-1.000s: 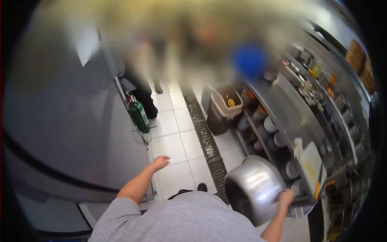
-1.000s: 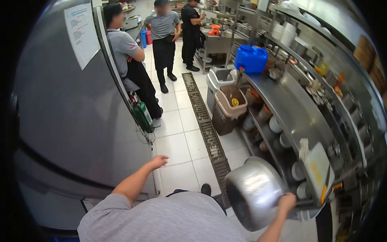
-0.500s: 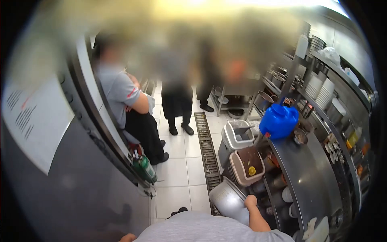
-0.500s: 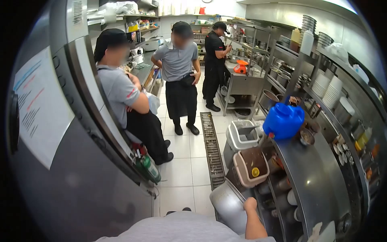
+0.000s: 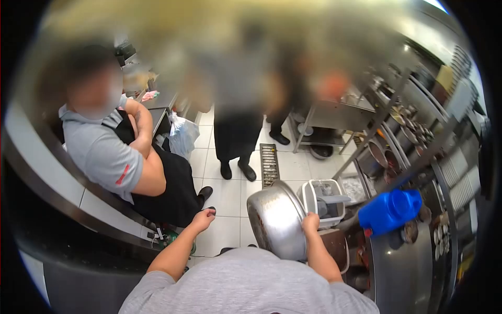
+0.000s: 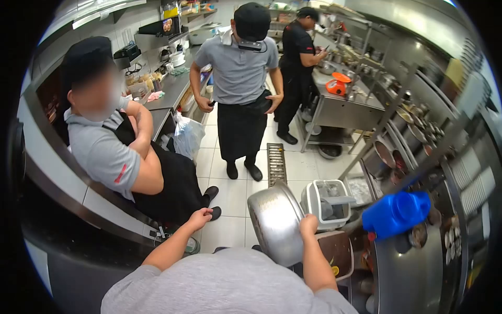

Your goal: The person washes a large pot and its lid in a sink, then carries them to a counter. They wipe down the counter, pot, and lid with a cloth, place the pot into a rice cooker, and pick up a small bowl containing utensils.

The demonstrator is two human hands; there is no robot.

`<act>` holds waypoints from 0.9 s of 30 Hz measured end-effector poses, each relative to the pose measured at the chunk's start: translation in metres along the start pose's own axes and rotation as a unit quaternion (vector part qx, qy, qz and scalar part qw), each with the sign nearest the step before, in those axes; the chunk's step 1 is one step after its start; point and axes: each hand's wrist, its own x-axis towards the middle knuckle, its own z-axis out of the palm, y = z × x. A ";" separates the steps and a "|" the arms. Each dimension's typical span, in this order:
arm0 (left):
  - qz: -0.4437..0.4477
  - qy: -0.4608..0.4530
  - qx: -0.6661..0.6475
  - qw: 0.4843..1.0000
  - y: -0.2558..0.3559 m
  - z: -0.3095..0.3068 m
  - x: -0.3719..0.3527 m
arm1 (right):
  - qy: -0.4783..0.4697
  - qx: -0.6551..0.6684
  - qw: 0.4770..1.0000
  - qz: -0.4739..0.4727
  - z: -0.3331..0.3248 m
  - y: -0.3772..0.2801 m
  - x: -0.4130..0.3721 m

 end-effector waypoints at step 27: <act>-0.095 -0.228 0.177 0.953 0.123 -0.099 0.730 | -0.090 0.289 0.953 0.031 0.250 -0.478 0.696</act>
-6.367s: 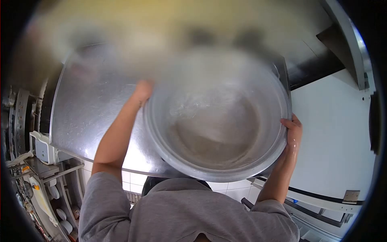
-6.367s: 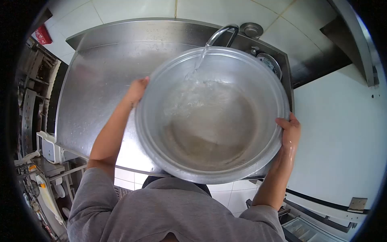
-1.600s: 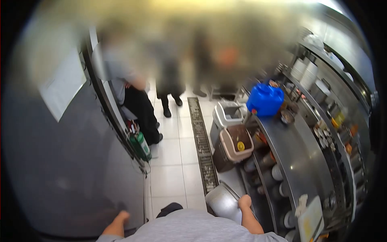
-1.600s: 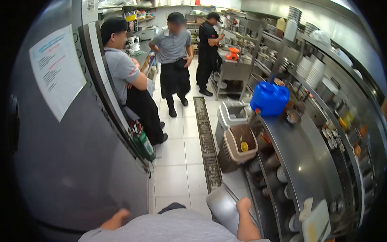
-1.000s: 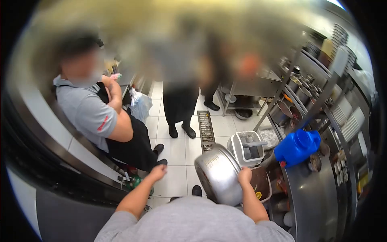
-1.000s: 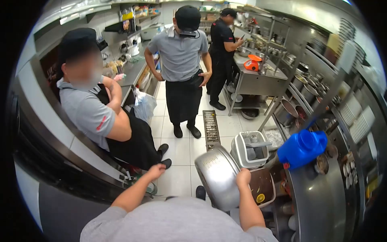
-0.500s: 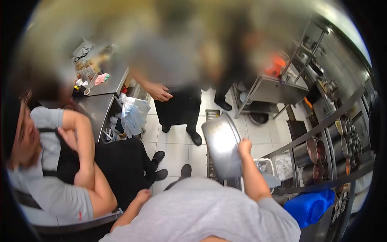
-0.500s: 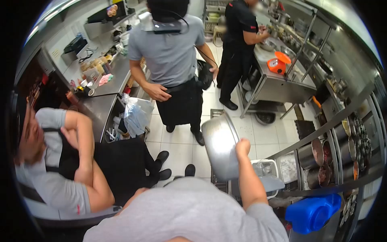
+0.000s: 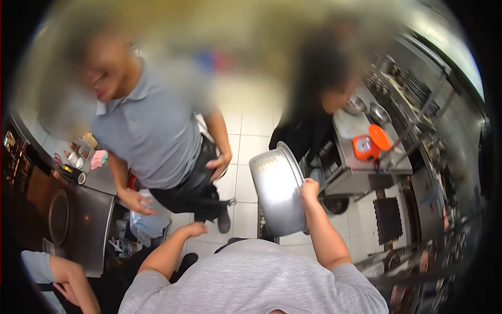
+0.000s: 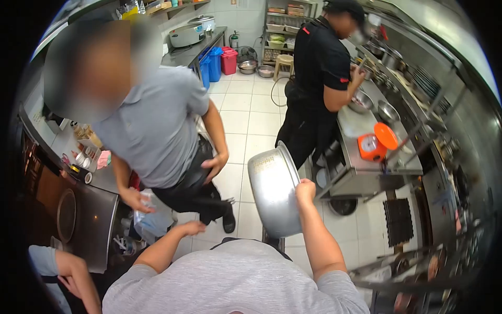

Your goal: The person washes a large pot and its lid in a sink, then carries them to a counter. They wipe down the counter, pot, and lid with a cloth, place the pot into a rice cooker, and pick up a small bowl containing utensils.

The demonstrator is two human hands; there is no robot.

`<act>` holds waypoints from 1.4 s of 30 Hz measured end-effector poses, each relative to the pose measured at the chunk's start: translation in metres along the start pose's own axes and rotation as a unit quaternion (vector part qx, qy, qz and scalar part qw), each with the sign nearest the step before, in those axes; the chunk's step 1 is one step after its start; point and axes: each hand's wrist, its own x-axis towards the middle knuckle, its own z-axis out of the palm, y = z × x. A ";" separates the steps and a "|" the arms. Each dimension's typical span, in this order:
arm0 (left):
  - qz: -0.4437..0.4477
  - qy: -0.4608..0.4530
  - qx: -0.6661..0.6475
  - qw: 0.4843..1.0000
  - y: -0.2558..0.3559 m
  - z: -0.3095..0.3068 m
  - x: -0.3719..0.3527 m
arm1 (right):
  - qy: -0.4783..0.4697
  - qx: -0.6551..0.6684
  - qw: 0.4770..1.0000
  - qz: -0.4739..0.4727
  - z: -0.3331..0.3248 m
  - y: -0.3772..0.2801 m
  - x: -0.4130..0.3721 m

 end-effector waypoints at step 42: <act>-0.357 0.334 -0.349 0.800 0.067 -0.701 0.622 | -0.146 -0.320 0.831 -0.431 0.840 -0.600 0.961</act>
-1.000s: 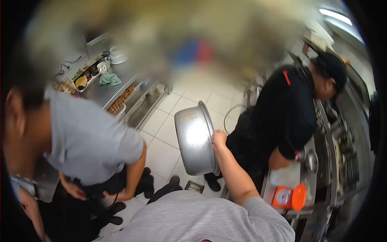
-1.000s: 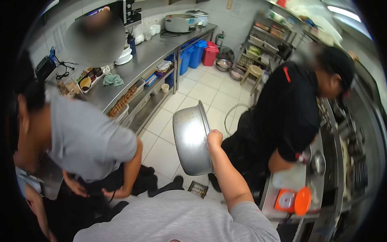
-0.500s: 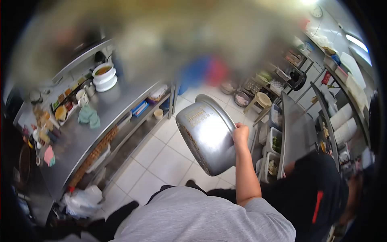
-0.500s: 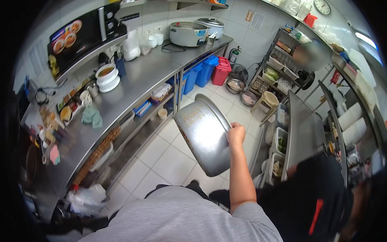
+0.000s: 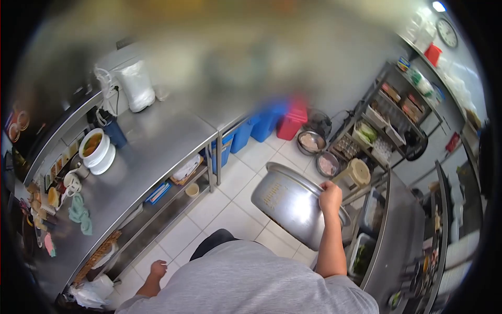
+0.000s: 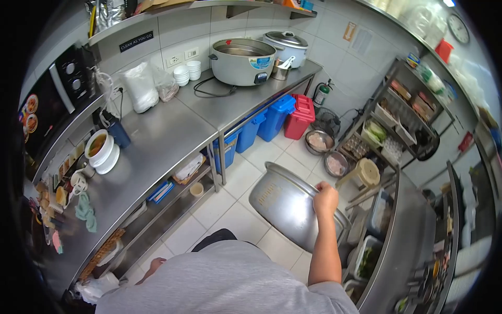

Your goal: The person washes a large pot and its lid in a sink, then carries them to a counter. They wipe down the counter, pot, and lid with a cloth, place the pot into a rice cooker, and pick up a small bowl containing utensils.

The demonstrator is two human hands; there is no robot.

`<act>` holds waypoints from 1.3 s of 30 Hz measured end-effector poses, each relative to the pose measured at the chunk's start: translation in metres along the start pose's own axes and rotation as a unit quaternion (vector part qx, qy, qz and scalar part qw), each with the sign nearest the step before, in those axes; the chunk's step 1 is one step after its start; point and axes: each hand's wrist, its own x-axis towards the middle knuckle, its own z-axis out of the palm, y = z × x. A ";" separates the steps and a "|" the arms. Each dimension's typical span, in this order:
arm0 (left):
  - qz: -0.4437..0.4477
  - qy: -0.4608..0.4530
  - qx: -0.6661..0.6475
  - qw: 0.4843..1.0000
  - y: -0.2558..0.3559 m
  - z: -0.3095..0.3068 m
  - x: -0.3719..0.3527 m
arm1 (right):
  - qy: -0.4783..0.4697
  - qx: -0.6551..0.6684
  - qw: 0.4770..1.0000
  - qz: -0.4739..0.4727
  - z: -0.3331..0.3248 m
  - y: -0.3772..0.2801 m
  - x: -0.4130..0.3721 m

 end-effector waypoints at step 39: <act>0.212 -0.068 0.217 0.950 1.071 -0.313 0.560 | 0.343 0.215 0.907 -0.115 0.159 0.058 0.950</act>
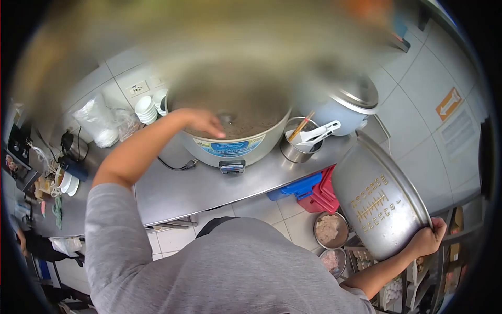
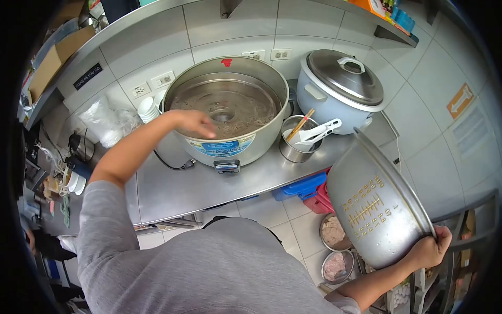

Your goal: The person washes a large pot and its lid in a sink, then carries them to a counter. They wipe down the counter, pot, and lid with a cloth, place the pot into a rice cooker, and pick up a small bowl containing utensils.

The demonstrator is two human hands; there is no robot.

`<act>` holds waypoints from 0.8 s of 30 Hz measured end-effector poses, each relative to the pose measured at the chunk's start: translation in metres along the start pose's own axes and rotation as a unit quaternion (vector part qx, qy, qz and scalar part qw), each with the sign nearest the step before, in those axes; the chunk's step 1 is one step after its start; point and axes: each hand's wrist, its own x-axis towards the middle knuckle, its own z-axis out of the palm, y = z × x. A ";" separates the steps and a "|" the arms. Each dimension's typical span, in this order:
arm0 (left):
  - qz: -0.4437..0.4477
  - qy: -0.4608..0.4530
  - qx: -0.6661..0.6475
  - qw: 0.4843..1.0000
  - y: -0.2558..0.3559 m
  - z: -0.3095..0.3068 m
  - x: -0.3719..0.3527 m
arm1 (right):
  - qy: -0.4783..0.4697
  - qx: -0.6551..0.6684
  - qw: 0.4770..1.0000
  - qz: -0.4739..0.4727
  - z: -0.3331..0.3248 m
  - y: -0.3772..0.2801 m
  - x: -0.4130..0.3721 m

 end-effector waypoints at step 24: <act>0.133 0.010 0.336 0.932 -0.018 0.046 0.075 | -0.088 -0.007 0.990 0.106 0.032 0.054 -0.043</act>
